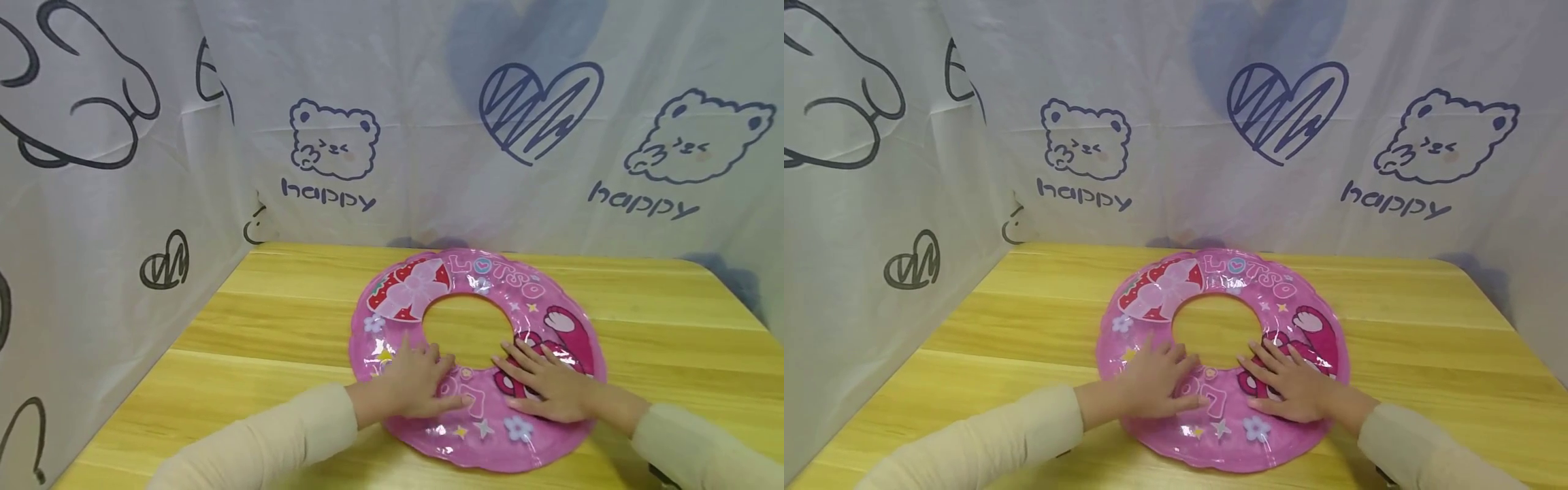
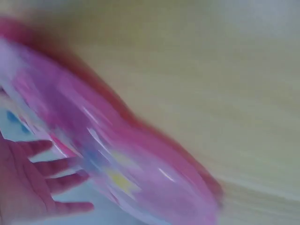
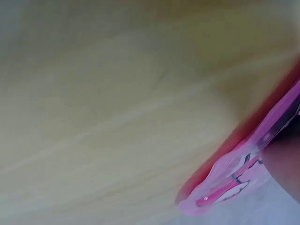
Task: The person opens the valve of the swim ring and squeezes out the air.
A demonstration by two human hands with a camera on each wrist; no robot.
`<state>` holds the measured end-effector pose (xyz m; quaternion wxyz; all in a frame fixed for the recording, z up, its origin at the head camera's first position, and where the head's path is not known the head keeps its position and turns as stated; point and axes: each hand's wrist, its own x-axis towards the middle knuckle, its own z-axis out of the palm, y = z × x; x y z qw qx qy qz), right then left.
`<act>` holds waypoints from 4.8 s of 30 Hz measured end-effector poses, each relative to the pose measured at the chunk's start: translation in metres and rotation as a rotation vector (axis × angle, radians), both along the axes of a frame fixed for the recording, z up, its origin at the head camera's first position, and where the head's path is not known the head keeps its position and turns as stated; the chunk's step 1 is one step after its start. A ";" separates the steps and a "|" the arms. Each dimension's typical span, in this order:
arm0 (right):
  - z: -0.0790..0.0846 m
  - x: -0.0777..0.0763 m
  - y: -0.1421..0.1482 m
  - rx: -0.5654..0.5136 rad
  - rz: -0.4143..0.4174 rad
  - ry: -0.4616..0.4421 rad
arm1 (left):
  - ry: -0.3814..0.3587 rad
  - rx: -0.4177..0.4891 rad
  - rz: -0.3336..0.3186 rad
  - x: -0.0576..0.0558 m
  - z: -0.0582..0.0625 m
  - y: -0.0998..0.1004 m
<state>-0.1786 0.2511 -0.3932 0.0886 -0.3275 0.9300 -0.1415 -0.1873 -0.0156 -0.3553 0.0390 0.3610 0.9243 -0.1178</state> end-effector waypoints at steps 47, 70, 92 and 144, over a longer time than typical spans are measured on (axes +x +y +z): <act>-0.008 0.033 -0.075 -0.094 -0.015 0.049 | -0.118 0.326 0.113 -0.118 -0.047 -0.056; -0.006 0.034 -0.083 -0.040 -0.001 0.117 | -0.040 0.283 0.054 -0.049 -0.046 -0.043; -0.007 0.030 -0.079 -0.014 0.059 0.144 | -0.172 0.121 -0.183 -0.033 -0.034 -0.044; 0.003 -0.033 0.037 0.217 -0.302 0.201 | 0.031 0.172 0.005 -0.080 -0.032 -0.059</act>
